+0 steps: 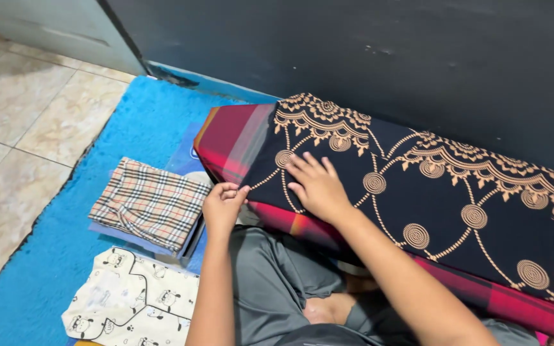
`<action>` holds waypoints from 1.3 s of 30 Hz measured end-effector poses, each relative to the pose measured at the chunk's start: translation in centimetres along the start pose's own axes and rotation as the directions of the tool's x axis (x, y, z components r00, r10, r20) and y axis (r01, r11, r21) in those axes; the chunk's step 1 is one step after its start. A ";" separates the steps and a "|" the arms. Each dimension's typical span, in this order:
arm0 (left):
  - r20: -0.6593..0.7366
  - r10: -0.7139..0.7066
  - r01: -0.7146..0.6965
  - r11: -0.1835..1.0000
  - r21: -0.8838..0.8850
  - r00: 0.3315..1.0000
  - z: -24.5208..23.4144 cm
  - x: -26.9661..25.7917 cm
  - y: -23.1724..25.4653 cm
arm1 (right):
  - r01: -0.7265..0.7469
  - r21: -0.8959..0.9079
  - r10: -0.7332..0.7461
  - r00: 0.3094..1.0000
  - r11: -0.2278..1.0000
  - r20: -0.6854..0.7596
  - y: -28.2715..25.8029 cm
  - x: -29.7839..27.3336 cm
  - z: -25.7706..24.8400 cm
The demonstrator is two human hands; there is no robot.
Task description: The recorder is ironing and folding a black patterned garment on a low ironing board while sitting on the floor.
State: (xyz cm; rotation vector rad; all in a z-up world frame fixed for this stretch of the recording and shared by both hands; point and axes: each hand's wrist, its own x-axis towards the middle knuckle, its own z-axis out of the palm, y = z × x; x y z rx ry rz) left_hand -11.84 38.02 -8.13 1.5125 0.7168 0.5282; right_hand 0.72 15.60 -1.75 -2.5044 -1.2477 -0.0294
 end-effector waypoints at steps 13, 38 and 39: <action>0.123 -0.149 0.178 0.945 -0.273 0.981 -1.2 1.4 -2.2 | -0.032 -0.213 0.017 0.997 0.976 -0.071 -2.3 7.3 2.5; 0.669 0.404 -0.767 0.154 0.623 0.624 16.6 -6.1 5.5 | -0.671 -0.200 0.616 0.738 0.714 -0.275 16.3 -25.8 -9.4; 0.657 0.401 -0.750 0.134 0.648 0.639 16.4 -6.0 5.5 | -0.712 -0.183 0.654 0.698 0.678 -0.292 16.9 -27.6 -10.0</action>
